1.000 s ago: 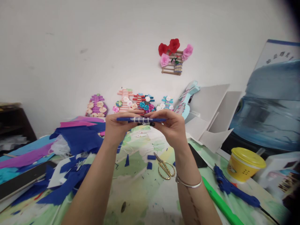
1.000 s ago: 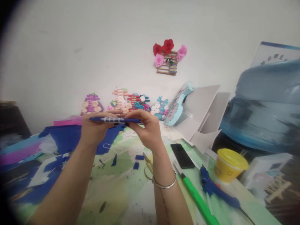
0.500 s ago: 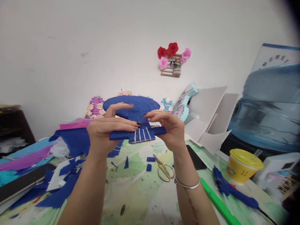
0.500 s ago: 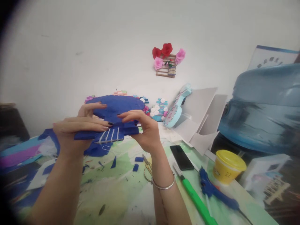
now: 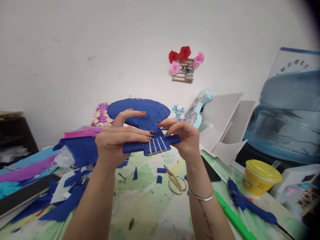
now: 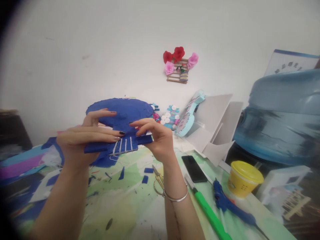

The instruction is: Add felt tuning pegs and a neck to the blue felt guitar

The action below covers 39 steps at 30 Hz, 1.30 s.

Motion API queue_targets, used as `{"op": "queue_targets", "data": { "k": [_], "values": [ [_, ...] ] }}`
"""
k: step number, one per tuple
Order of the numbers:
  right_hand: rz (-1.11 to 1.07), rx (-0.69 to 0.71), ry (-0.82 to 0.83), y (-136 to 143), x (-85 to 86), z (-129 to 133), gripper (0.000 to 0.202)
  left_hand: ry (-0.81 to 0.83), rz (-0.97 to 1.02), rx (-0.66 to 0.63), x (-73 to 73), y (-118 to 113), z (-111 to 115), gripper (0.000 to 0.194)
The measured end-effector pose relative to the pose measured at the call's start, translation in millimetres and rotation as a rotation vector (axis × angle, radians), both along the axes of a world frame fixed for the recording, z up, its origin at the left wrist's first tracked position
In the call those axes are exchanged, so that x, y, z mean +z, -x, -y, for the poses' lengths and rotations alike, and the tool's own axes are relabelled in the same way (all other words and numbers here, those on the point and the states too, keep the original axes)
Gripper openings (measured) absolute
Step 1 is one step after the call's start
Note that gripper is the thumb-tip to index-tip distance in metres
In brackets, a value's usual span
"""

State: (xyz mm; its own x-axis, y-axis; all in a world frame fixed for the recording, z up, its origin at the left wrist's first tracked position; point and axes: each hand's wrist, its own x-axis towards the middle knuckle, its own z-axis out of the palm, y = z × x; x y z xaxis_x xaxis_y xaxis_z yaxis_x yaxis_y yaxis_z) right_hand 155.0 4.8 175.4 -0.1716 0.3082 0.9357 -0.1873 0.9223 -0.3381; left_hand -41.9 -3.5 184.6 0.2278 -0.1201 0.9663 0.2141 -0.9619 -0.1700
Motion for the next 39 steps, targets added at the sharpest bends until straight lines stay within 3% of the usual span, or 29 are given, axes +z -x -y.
{"op": "queue_targets", "data": {
  "k": [5,14,18,21,25,32,37,39],
  "values": [
    [0.017,-0.014,0.023,-2.8,-0.7,-1.0,0.011,0.057,0.025,0.03,-3.7,-1.3,-2.4,0.017],
    [0.35,-0.166,-0.034,-34.6,10.2,9.6,0.04,-0.124,-0.087,0.145,-5.4,-5.0,-26.8,0.013],
    [0.414,-0.347,-0.115,-30.7,12.8,12.2,0.033,-0.112,-0.086,0.19,-6.9,-9.2,-26.6,0.011],
    [0.401,-0.393,-0.153,-22.3,11.3,9.8,0.016,-0.116,-0.09,0.204,-7.8,-9.5,-26.7,0.01],
    [0.372,-0.43,-0.143,-15.3,9.6,8.8,0.013,-0.116,-0.093,0.232,-7.3,-8.0,-27.8,0.009],
    [0.312,-0.359,-0.081,-14.0,10.9,14.3,0.017,-0.14,-0.093,0.231,-7.7,-7.2,-29.9,0.013],
    [-0.018,-0.106,0.066,-19.2,8.1,19.6,0.012,-0.124,-0.08,0.264,-9.5,-5.8,-33.9,0.012],
    [-0.093,-0.091,0.098,-23.1,8.1,22.2,0.008,-0.123,-0.078,0.275,-10.0,-5.3,-35.3,0.013]
  ]
}}
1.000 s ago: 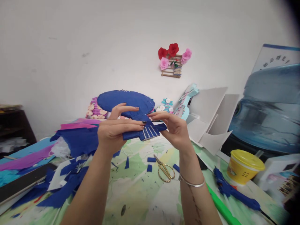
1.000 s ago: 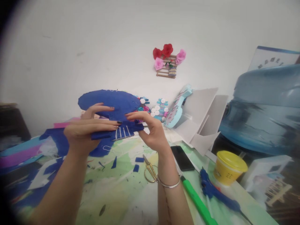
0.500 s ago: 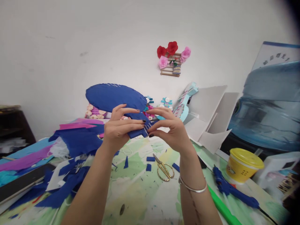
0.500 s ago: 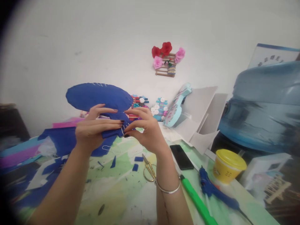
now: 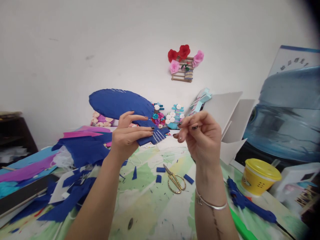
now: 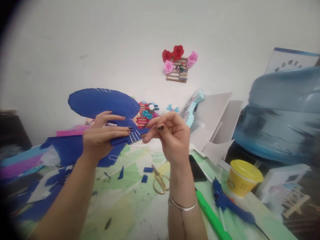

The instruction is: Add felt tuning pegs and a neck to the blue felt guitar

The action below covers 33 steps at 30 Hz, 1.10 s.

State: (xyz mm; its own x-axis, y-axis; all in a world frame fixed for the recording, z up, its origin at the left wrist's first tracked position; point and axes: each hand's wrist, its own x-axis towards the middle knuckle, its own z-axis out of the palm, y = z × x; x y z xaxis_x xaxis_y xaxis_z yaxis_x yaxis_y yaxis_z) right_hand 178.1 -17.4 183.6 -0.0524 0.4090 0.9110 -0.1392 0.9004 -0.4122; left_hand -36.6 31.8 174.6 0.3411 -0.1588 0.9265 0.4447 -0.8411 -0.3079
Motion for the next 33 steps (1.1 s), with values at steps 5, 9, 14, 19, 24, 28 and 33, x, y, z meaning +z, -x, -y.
{"op": "queue_targets", "data": {
  "k": [5,9,14,19,24,28,33],
  "values": [
    [0.263,-0.277,-0.057,-1.2,3.7,1.2,0.014,-0.015,-0.011,0.014,-0.5,-0.6,0.1,0.015],
    [0.397,-0.33,-0.102,8.9,1.9,-6.2,0.02,-0.016,0.009,0.032,0.6,-2.3,3.3,0.011],
    [0.419,-0.324,-0.098,18.0,-1.5,-10.3,0.015,0.0,0.016,0.04,1.2,-2.5,3.5,0.008],
    [0.484,-0.356,-0.101,20.8,0.9,-6.1,0.023,0.001,0.018,0.014,-1.0,-1.3,0.3,0.019],
    [0.217,-0.226,-0.089,15.6,3.9,-3.4,0.02,0.013,0.014,-0.017,-1.0,1.2,-2.1,0.019],
    [-0.146,-0.089,-0.056,6.0,4.1,-6.2,0.014,0.03,0.005,-0.014,-0.7,2.4,-3.9,0.021],
    [0.076,-0.337,-0.037,-1.4,2.0,-10.3,0.016,0.025,0.009,-0.045,-0.3,1.2,-2.2,0.02]
  ]
}}
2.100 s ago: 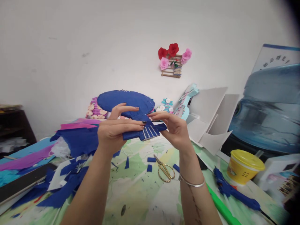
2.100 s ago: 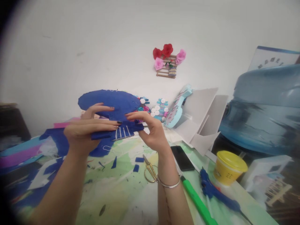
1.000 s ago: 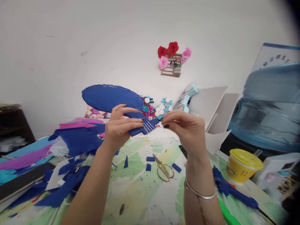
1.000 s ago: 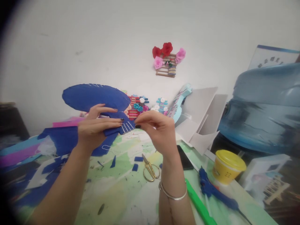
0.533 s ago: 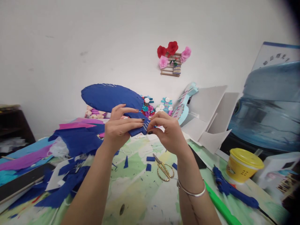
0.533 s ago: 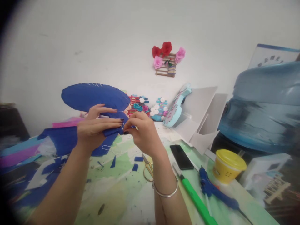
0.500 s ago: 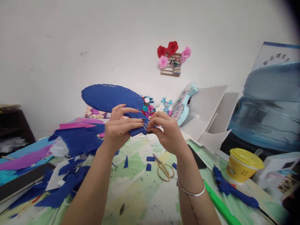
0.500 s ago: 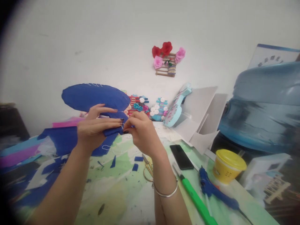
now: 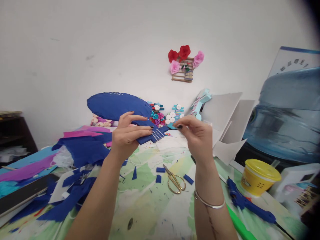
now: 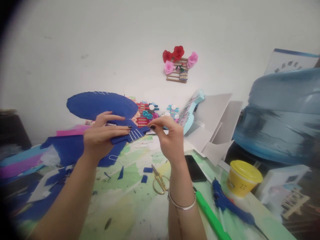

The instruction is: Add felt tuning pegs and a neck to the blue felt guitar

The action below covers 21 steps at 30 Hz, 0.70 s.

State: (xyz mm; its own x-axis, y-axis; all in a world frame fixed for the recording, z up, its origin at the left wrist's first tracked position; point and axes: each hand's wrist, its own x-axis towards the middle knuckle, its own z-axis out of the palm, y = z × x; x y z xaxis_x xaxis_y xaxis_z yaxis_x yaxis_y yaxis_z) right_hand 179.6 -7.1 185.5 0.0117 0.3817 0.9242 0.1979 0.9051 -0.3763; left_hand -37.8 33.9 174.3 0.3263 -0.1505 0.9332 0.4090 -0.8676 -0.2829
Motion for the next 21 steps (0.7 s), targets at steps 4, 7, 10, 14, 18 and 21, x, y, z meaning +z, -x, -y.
{"op": "queue_targets", "data": {
  "k": [4,7,10,14,18,21],
  "values": [
    [0.259,-0.082,0.028,4.2,-1.9,-3.0,0.024,-0.041,-0.011,0.057,1.4,-1.8,5.3,0.015],
    [0.348,-0.082,0.042,10.2,-3.7,-6.0,0.026,-0.042,-0.014,0.075,2.2,-3.9,9.3,0.011],
    [0.339,-0.081,0.074,15.3,-5.0,-8.2,0.021,-0.047,-0.029,0.066,2.3,-6.0,11.3,0.01],
    [0.307,-0.118,0.11,19.0,-4.4,-9.6,0.019,-0.051,-0.031,0.07,1.1,-7.1,10.3,0.012],
    [0.321,-0.039,0.087,17.7,-2.4,-9.6,0.02,-0.04,-0.017,0.081,0.0,-5.2,7.0,0.011],
    [0.148,0.211,0.029,13.5,-0.7,-5.9,0.017,-0.037,-0.021,0.092,0.0,-3.0,4.2,0.009]
  ]
}}
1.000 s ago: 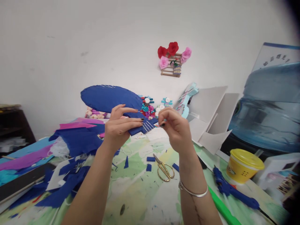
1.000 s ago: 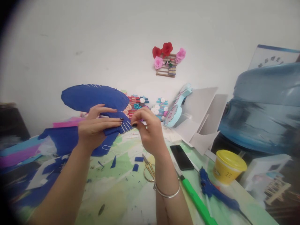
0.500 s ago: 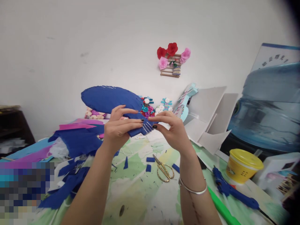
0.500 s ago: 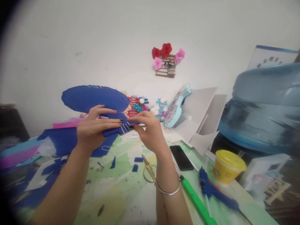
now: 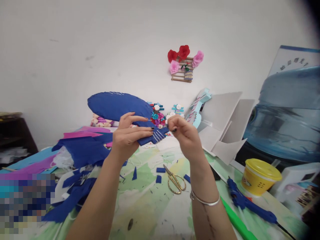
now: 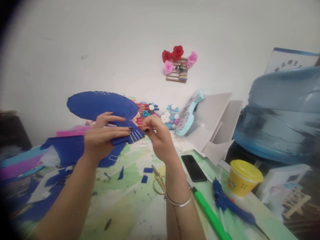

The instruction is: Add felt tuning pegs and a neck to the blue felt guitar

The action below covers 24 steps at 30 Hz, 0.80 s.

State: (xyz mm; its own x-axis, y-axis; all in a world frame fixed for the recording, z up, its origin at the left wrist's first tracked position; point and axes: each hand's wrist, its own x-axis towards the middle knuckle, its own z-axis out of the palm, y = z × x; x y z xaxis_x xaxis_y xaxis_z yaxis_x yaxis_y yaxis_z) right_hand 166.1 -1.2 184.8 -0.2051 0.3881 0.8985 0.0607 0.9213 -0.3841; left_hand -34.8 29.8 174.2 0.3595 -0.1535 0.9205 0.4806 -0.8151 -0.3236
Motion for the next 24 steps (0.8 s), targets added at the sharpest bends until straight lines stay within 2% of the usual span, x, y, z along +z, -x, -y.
{"op": "queue_targets", "data": {
  "k": [2,4,7,9,12,14,16,20,24],
  "values": [
    [-0.191,0.159,-0.006,-3.9,1.3,4.1,0.016,0.012,0.001,0.0,-0.4,0.8,-2.1,0.009],
    [-0.358,0.233,0.013,-8.3,2.3,6.9,0.019,0.043,0.021,-0.003,-1.9,0.7,-4.6,0.012],
    [-0.5,0.168,0.043,-13.4,1.1,2.8,0.029,0.144,0.104,-0.018,-6.9,-1.4,-8.8,0.017],
    [-0.493,0.049,0.076,-13.6,-2.2,-6.0,0.027,0.275,0.179,-0.054,-11.2,-4.1,-11.0,0.017],
    [-0.3,-0.065,0.207,-7.3,-9.3,-21.6,0.01,0.522,0.393,-0.153,-15.7,-9.0,-12.5,0.015],
    [-0.188,-0.042,0.286,-0.2,-13.9,-30.3,0.022,0.692,0.567,-0.246,-16.1,-11.3,-12.9,0.016],
    [-0.164,0.0,0.312,7.2,-18.0,-36.9,0.03,0.847,0.695,-0.372,-14.9,-12.0,-13.7,0.02],
    [-0.223,0.044,0.34,19.4,-26.0,-46.4,0.033,1.007,0.879,-0.621,-14.1,-9.5,-19.3,0.028],
    [-0.305,0.073,0.434,30.1,-34.7,-53.2,0.031,1.119,0.901,-0.684,-21.2,-6.9,-30.4,0.034]
  ]
}}
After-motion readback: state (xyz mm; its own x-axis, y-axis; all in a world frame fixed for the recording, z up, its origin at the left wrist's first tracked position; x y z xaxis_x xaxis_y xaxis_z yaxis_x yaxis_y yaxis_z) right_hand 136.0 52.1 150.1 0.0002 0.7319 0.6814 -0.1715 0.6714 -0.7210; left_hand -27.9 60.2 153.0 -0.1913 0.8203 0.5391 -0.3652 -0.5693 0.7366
